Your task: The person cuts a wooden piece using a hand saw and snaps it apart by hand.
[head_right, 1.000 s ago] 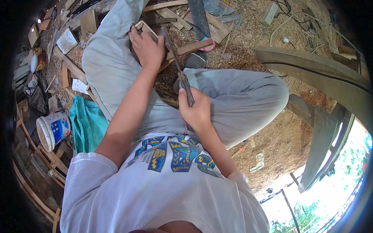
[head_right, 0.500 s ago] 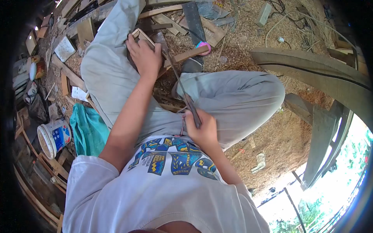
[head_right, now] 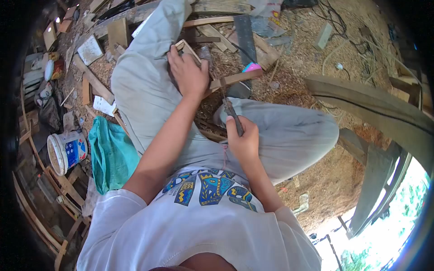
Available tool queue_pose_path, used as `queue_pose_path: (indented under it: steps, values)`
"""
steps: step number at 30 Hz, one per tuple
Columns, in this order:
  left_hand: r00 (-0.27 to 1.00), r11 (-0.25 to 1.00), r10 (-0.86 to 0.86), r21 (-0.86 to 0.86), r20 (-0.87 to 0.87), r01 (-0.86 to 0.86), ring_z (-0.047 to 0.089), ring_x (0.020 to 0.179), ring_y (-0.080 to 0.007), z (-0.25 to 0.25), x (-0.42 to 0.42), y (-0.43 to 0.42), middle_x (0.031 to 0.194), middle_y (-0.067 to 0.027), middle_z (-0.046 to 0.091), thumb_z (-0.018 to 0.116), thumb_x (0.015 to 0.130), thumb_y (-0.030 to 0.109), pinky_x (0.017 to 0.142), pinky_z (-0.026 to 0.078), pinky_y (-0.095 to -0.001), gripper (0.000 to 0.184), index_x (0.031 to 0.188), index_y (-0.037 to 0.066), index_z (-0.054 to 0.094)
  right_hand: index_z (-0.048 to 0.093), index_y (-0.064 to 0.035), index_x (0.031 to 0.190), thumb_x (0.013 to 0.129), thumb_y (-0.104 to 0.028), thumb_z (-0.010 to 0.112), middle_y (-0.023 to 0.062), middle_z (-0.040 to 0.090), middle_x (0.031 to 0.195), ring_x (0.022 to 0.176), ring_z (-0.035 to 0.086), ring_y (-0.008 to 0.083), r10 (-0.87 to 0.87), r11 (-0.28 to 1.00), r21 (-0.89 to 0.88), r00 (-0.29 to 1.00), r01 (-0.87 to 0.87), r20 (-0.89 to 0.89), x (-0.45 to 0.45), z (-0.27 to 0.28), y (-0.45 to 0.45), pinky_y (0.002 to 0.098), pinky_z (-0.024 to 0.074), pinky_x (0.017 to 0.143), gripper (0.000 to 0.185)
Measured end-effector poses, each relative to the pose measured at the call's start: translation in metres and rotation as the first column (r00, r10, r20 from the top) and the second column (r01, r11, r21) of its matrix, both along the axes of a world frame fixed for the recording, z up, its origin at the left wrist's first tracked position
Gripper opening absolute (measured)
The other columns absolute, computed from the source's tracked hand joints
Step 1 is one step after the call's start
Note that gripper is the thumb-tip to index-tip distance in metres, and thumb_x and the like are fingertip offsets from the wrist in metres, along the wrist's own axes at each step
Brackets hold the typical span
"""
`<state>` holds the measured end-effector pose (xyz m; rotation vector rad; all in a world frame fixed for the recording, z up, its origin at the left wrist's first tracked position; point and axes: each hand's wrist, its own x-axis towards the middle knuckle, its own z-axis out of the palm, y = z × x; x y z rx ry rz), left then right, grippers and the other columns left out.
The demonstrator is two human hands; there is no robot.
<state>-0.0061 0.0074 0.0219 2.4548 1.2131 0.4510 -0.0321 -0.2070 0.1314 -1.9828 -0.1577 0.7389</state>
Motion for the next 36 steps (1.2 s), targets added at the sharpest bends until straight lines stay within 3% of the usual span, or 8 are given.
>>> queue_pose_path:
  steps: [6, 14, 19, 26, 28, 29, 32, 36]
  values:
    - [0.998, 1.000, 0.023, -0.015, 0.062, -0.022, 0.028, 0.152, -0.0537, 0.000, 0.002, -0.003, 0.164, -0.0320, 0.031, 0.080, 0.086, 0.026, 0.124, 0.030, -0.0582, 0.049, 0.112, -0.007, 0.056, 0.050, -0.0032, 0.071, 0.104, -0.019, 0.066, -0.0057, 0.037, 0.060, 0.059, 0.033, 0.0035, -0.011, 0.999, 0.044, 1.000, 0.010, 0.023, -0.011, -0.018, 0.000, 0.0320, 0.0251, 0.050, 0.040]
    - [0.999, 1.000, 0.031, -0.005, 0.036, -0.030, 0.026, 0.155, -0.0502, 0.001, 0.001, -0.002, 0.166, -0.0303, 0.029, 0.082, 0.085, 0.029, 0.125, 0.030, -0.0549, 0.056, 0.117, -0.009, 0.057, 0.051, -0.0040, 0.072, 0.105, -0.018, 0.065, -0.0063, 0.039, 0.061, 0.058, 0.034, 0.0038, -0.007, 0.995, 0.103, 0.994, -0.004, 0.106, -0.023, -0.052, -0.013, 0.0316, 0.0262, 0.051, 0.038]
    - [0.999, 0.999, 0.032, 0.029, 0.028, -0.033, 0.025, 0.156, -0.0474, -0.003, 0.002, -0.004, 0.166, -0.0295, 0.030, 0.079, 0.085, 0.032, 0.126, 0.029, -0.0531, 0.061, 0.120, -0.012, 0.058, 0.058, -0.0063, 0.080, 0.108, -0.025, 0.064, -0.0058, 0.049, 0.062, 0.055, 0.043, 0.0043, 0.004, 0.984, 0.179, 1.000, -0.002, -0.012, -0.021, -0.060, -0.019, 0.0266, 0.0338, 0.051, 0.034]
    - [1.000, 0.998, 0.031, 0.055, 0.006, -0.031, 0.027, 0.156, -0.0487, -0.005, 0.001, -0.005, 0.166, -0.0310, 0.030, 0.079, 0.086, 0.038, 0.126, 0.029, -0.0543, 0.066, 0.124, -0.013, 0.058, 0.061, -0.0013, 0.083, 0.103, -0.023, 0.069, -0.0028, 0.048, 0.065, 0.062, 0.041, 0.0063, -0.079, 0.992, 0.097, 0.997, 0.079, 0.000, -0.021, -0.034, -0.013, 0.0305, 0.0349, 0.055, 0.030]
    - [0.999, 0.998, 0.037, 0.055, 0.009, -0.037, 0.027, 0.156, -0.0498, -0.005, 0.003, -0.004, 0.166, -0.0318, 0.029, 0.078, 0.087, 0.038, 0.126, 0.030, -0.0550, 0.067, 0.125, -0.013, 0.057, 0.060, -0.0015, 0.082, 0.102, -0.023, 0.070, -0.0029, 0.047, 0.065, 0.063, 0.041, 0.0056, -0.061, 0.994, 0.103, 0.981, 0.042, 0.183, -0.022, -0.030, -0.011, 0.0305, 0.0349, 0.055, 0.031]
    - [0.999, 0.998, 0.033, 0.056, 0.016, -0.034, 0.027, 0.156, -0.0498, -0.007, 0.004, -0.004, 0.166, -0.0318, 0.029, 0.078, 0.087, 0.038, 0.126, 0.030, -0.0550, 0.067, 0.125, -0.013, 0.057, 0.060, -0.0015, 0.082, 0.102, -0.023, 0.070, -0.0029, 0.047, 0.065, 0.063, 0.041, 0.0056, -0.064, 0.993, 0.105, 0.980, 0.045, 0.189, -0.021, -0.029, -0.014, 0.0305, 0.0349, 0.055, 0.031]
    - [0.998, 0.997, 0.049, 0.057, -0.031, -0.047, 0.027, 0.156, -0.0473, -0.007, 0.005, -0.003, 0.165, -0.0310, 0.032, 0.066, 0.088, 0.035, 0.127, 0.028, -0.0529, 0.065, 0.128, -0.016, 0.058, 0.059, -0.0025, 0.079, 0.101, -0.019, 0.071, -0.0037, 0.046, 0.066, 0.065, 0.041, 0.0044, -0.085, 0.985, 0.164, 0.980, 0.056, 0.181, -0.022, -0.022, -0.026, 0.0290, 0.0347, 0.055, 0.030]
    - [0.999, 0.993, 0.029, 0.111, 0.035, -0.033, 0.028, 0.155, -0.0496, -0.012, 0.004, -0.003, 0.163, -0.0321, 0.033, 0.073, 0.087, 0.037, 0.126, 0.030, -0.0538, 0.065, 0.122, -0.016, 0.058, 0.060, -0.0039, 0.081, 0.101, -0.014, 0.072, -0.0037, 0.052, 0.065, 0.061, 0.047, 0.0038, -0.141, 0.955, 0.280, 0.979, 0.096, 0.145, -0.022, 0.017, -0.025, 0.0268, 0.0380, 0.054, 0.025]
